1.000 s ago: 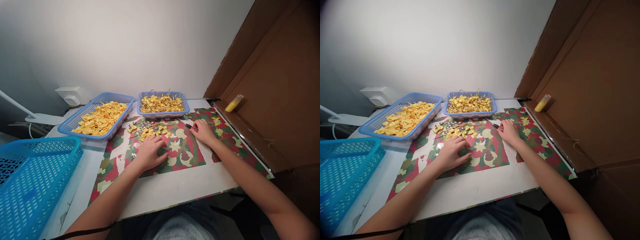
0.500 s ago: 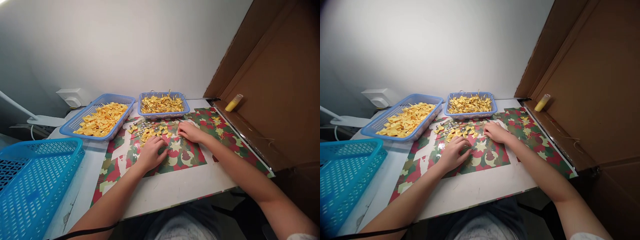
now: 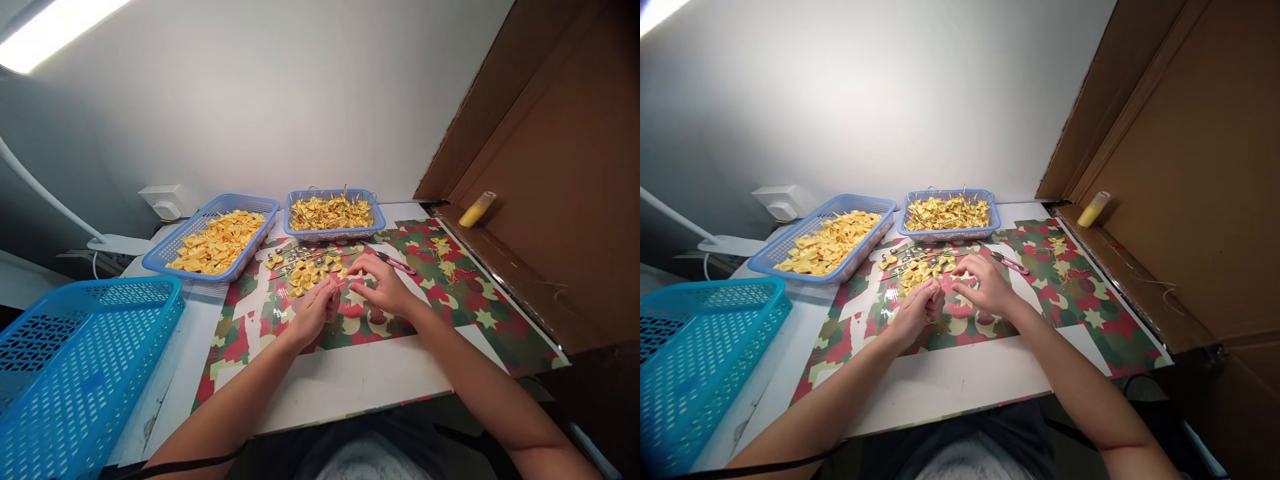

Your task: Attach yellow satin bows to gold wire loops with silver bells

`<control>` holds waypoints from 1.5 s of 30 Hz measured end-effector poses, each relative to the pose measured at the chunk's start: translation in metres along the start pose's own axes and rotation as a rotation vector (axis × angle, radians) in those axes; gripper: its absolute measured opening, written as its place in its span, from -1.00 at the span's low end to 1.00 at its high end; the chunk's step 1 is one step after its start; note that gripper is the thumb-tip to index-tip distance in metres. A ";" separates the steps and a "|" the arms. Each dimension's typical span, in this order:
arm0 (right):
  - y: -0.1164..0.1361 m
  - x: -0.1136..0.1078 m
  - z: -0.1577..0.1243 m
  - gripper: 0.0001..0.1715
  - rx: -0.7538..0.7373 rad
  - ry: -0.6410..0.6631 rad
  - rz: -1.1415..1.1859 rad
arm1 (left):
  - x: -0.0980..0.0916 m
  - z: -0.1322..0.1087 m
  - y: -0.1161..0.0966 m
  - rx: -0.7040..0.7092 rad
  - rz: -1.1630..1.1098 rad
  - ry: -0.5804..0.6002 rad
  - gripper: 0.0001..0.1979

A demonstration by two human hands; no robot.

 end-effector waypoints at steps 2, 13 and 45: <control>-0.004 -0.001 -0.004 -0.86 0.004 -0.062 0.037 | -0.002 0.000 0.000 -0.012 -0.015 -0.014 -0.66; 0.008 0.002 -0.010 -0.83 -0.097 -0.140 0.086 | 0.005 -0.002 0.009 -0.112 -0.041 0.015 -0.63; -0.015 0.028 -0.019 -0.83 0.167 0.195 0.248 | -0.015 0.002 -0.005 0.075 0.124 -0.113 -0.66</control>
Point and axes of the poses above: each hand's wrist, its own z-axis towards the middle knuckle, its own x-axis out of the palm, y = z × x, the point moved 9 cm from there along z, towards the middle knuckle, and after that the axes turned 13 degrees about -y, right-handed, at the moved point
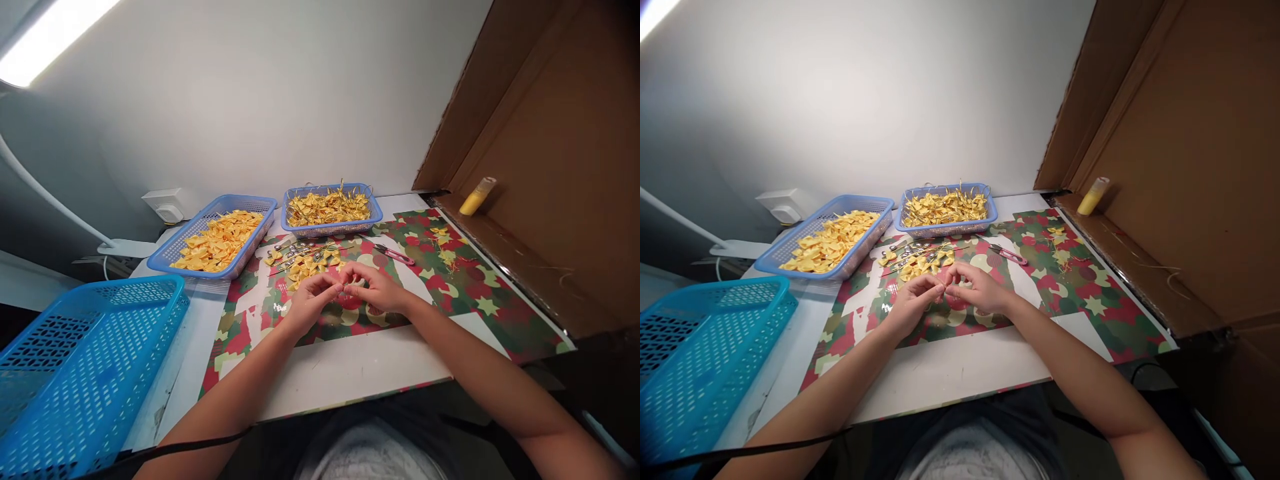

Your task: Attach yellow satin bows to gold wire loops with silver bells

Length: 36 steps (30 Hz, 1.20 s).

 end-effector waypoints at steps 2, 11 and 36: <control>0.001 0.000 0.001 -0.81 -0.023 -0.018 0.003 | 0.000 0.000 0.001 0.002 0.002 -0.010 -0.68; 0.018 -0.006 -0.002 -0.84 -0.170 -0.117 -0.186 | -0.004 0.002 -0.001 0.052 0.121 -0.061 -0.82; 0.016 -0.010 -0.004 -0.81 -0.111 -0.289 -0.073 | 0.013 -0.004 0.002 -0.005 0.101 0.144 -0.80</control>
Point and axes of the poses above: each hand's wrist, its own z-axis towards the middle knuckle, its own x-axis out of the palm, y = z × x, the point moved 9 cm from there along z, towards the middle knuckle, and after that the axes turned 13 degrees about -y, right-handed, at the moved point
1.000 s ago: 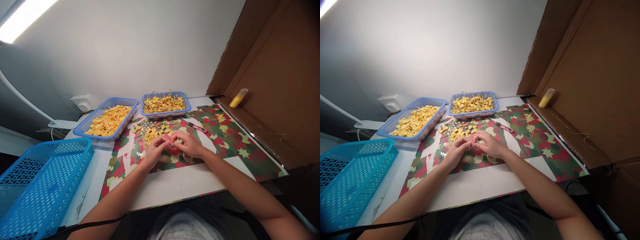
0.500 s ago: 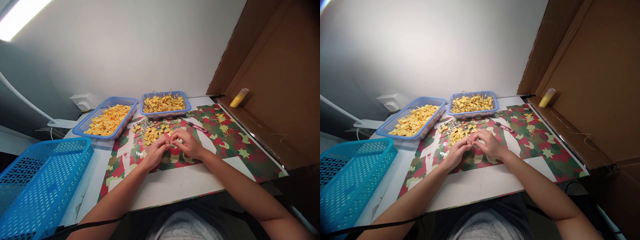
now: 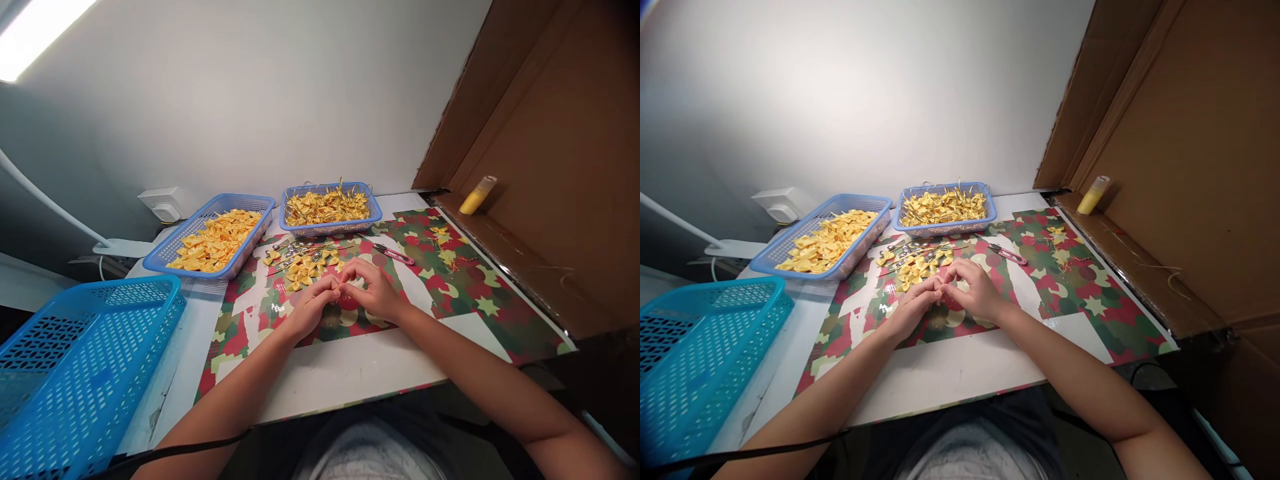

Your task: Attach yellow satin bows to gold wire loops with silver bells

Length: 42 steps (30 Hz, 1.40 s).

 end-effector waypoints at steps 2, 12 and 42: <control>-0.002 0.000 -0.001 -0.81 0.021 -0.014 0.005 | 0.000 0.000 0.005 -0.026 -0.035 0.004 -0.81; 0.008 0.001 -0.002 -0.88 -0.092 0.043 -0.011 | -0.004 0.004 0.018 -0.103 -0.160 -0.025 -0.79; 0.004 -0.001 0.000 -0.85 -0.029 0.086 -0.004 | -0.031 0.008 0.010 -0.035 -0.173 -0.268 -0.65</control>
Point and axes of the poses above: each hand's wrist, its own z-axis towards the middle knuckle, its own x-axis out of the palm, y = z × x, the point moved 9 cm from there along z, towards the middle knuckle, and after that the axes turned 13 degrees about -y, right-handed, at the moved point
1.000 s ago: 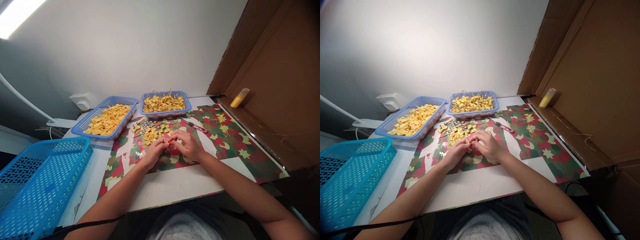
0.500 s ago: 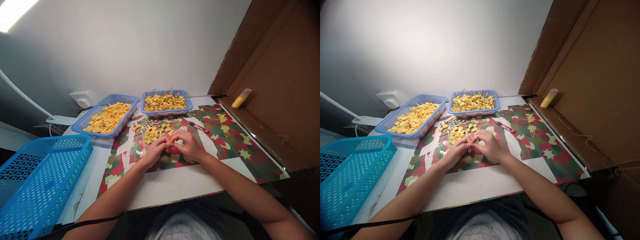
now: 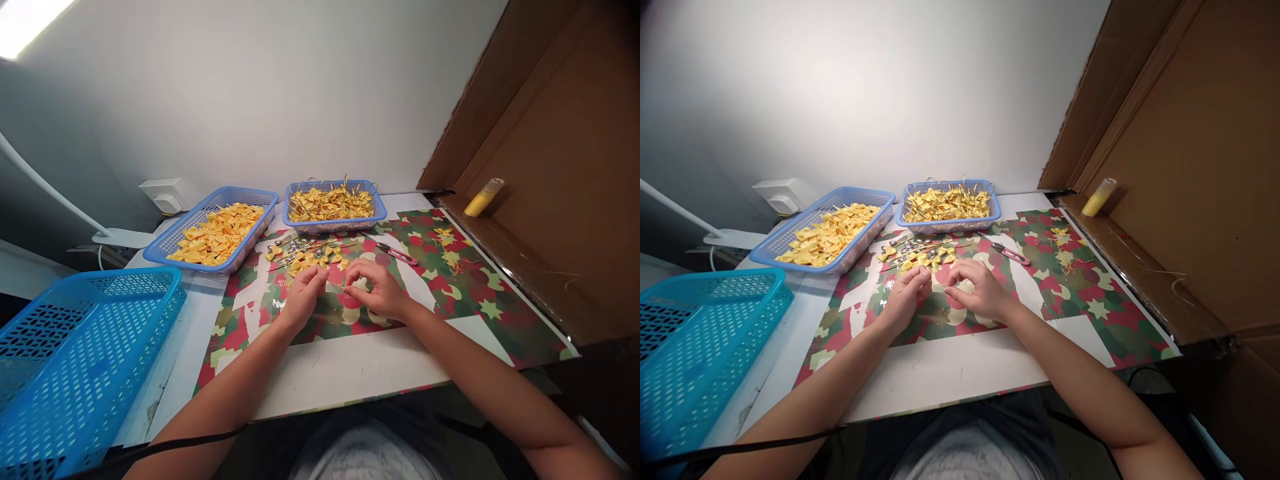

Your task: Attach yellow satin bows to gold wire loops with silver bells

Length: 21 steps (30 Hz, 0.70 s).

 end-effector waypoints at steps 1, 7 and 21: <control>0.000 0.000 0.000 -0.85 -0.001 0.003 -0.002 | -0.001 0.001 0.000 0.002 -0.009 -0.018 -0.66; 0.002 0.006 -0.001 -0.80 -0.010 0.065 -0.005 | -0.003 0.001 -0.004 0.002 -0.048 -0.062 -0.67; -0.015 0.021 -0.010 -0.81 0.043 0.292 -0.114 | -0.002 0.000 -0.006 0.020 -0.001 -0.030 -0.62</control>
Point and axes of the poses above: each hand's wrist, its own z-axis towards the middle knuckle, its own x-axis out of the palm, y = z × x, the point moved 9 cm from there along z, towards the middle knuckle, and after that the axes turned 13 degrees about -y, right-handed, at the moved point
